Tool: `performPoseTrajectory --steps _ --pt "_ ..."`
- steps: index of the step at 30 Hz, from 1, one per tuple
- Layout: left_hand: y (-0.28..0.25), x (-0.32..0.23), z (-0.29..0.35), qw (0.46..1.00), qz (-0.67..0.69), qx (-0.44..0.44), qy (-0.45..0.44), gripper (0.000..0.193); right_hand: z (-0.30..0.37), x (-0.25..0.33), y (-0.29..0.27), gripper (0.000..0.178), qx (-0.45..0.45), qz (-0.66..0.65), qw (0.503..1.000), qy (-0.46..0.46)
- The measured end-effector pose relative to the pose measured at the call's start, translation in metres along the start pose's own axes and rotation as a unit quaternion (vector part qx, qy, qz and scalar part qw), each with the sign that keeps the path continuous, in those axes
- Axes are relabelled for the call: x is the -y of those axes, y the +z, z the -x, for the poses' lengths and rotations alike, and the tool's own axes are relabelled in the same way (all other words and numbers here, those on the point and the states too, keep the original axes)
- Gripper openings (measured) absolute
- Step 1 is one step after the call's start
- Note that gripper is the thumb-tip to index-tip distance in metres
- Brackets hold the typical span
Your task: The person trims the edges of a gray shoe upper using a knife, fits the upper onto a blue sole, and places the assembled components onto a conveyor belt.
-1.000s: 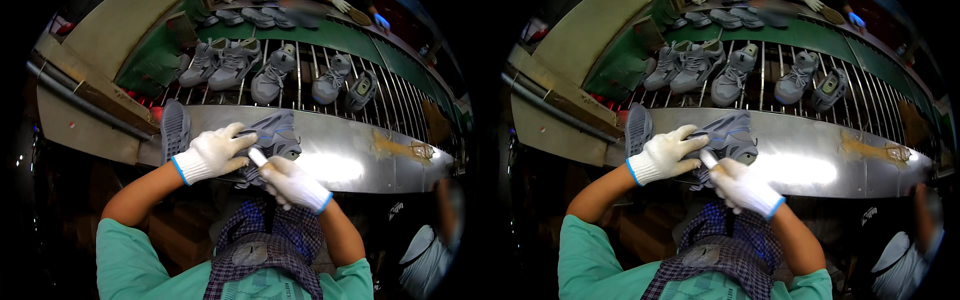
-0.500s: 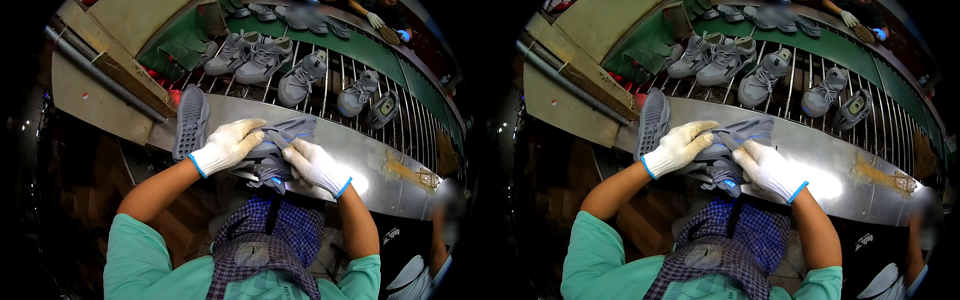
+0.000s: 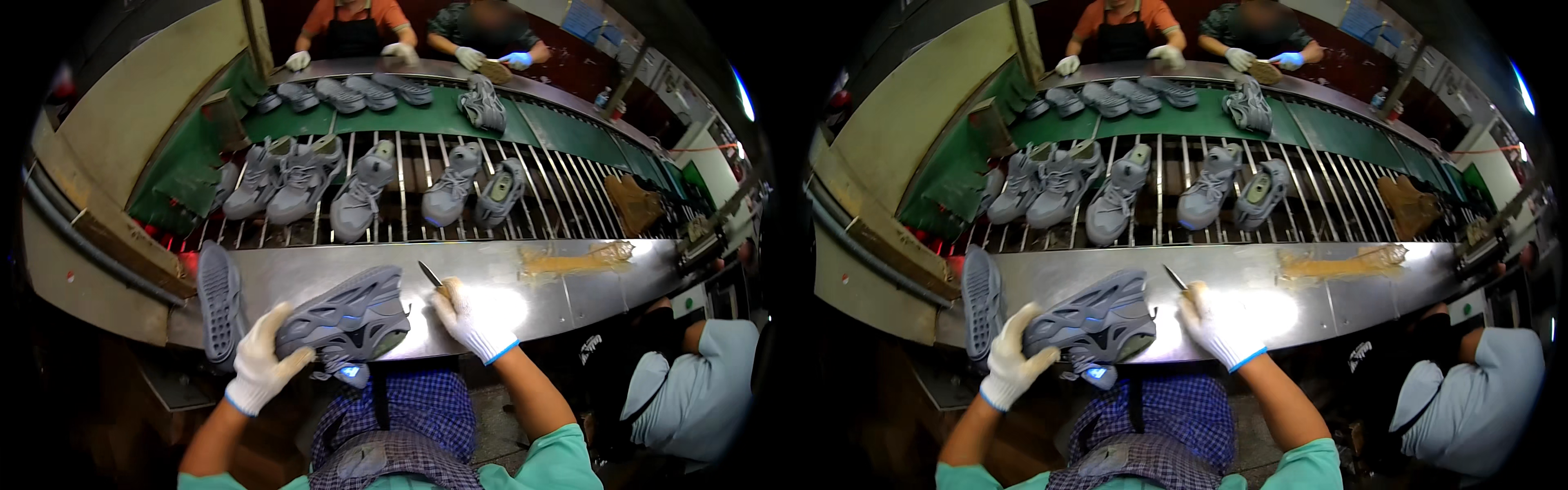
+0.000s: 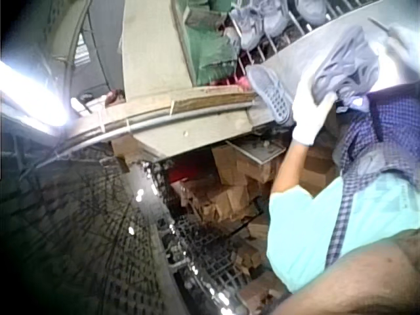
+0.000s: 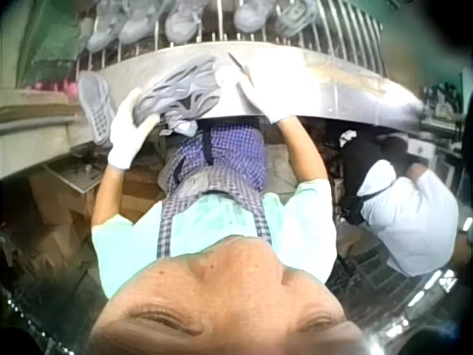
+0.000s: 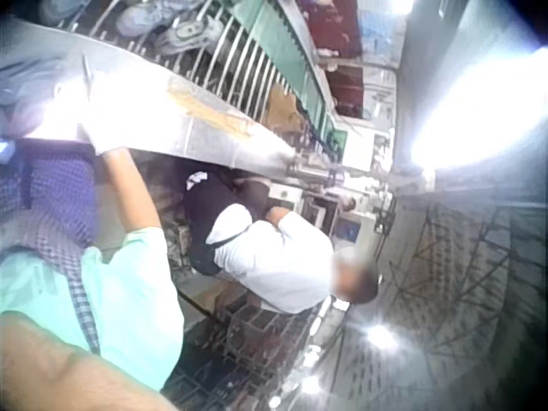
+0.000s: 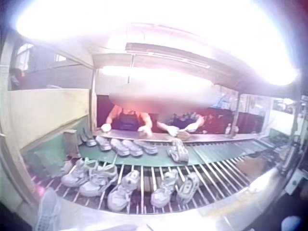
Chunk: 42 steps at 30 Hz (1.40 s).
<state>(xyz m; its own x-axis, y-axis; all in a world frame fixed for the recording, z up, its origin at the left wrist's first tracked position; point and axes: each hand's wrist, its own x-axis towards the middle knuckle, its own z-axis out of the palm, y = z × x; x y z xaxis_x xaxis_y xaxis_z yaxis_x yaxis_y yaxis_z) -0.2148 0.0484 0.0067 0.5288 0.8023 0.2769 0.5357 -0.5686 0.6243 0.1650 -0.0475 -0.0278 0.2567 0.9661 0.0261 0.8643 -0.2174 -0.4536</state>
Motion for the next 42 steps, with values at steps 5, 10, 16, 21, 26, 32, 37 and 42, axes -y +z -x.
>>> performPoseTrajectory --steps 5,10,16,21,26,32,37,42 --pt "0.019 0.043 0.031 0.97 0.116 -0.018 -0.211 0.088 -0.014 -0.012 -0.017 0.052 -0.075 0.151 0.985 -0.033" --pt "0.017 0.06 0.002 0.945 0.255 0.039 -0.199 0.079 -0.085 0.024 0.017 0.064 0.202 -0.396 0.895 -0.028" --pt "-0.013 0.073 0.029 0.835 0.482 -0.04 -0.26 0.058 0.022 0.048 0.065 0.064 0.457 -0.73 0.496 0.11" --pt "0.022 0.017 -0.025 0.896 0.363 0.025 -0.253 0.048 0.147 0.044 0.087 0.051 0.29 -0.787 0.485 0.248" --pt "0.046 -0.026 -0.053 0.884 0.428 0.1 -0.163 0.07 0.112 -0.004 -0.003 0.085 -0.037 -0.817 0.534 0.214" --pt "0.073 0.037 -0.014 0.981 0.148 -0.023 -0.122 0.06 -0.018 -0.109 -0.162 0.059 -0.164 -0.746 0.624 0.165" --pt "0.075 0.041 -0.008 0.995 0.024 -0.096 0.013 0.046 -0.087 -0.178 -0.111 0.079 -0.387 -0.196 0.886 0.163" --pt "0.079 0.032 -0.016 0.994 -0.049 -0.095 0.031 0.034 -0.165 -0.138 -0.015 0.114 -0.279 -0.164 0.903 0.283"
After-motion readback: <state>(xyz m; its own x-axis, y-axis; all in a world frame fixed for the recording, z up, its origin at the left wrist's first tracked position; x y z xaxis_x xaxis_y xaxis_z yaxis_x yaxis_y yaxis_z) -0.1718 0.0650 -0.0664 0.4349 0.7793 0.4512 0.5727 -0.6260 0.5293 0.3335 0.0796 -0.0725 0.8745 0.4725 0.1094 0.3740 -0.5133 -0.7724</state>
